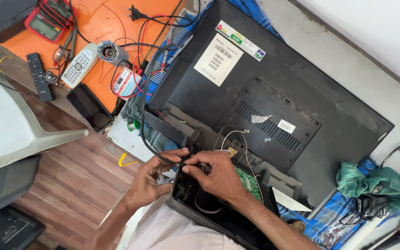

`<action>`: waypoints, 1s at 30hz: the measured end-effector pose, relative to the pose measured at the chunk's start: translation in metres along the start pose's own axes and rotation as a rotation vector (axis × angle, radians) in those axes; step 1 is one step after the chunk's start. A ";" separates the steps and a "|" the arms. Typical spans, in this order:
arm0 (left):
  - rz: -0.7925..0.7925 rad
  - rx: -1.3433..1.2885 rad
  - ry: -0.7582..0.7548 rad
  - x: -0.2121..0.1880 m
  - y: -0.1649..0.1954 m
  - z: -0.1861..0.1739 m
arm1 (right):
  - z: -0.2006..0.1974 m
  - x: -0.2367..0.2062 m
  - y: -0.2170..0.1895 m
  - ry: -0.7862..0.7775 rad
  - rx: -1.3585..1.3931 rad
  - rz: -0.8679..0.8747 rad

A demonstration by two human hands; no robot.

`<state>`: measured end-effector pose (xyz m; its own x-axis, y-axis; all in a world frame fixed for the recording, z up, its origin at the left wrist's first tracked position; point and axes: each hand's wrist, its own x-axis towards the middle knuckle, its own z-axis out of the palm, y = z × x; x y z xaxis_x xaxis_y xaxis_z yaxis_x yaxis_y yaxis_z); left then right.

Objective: The person repairs a television lying face-down on a workbench. They unscrew the back cover with a screwdriver, lift the panel off, reposition the mainboard inside the chassis, tighten screws on the board, and connect a cable to the board.

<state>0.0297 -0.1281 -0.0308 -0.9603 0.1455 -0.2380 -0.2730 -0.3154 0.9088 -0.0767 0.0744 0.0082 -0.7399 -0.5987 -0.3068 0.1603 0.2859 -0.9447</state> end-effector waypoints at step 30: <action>0.008 0.102 0.100 -0.002 -0.002 0.005 | -0.076 0.003 0.014 0.241 0.026 0.003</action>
<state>0.0324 -0.1232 -0.0304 -0.9646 0.0475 -0.2593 -0.2634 -0.2187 0.9396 -0.1267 0.1333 0.0031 -0.8732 -0.4016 -0.2763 0.1771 0.2667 -0.9474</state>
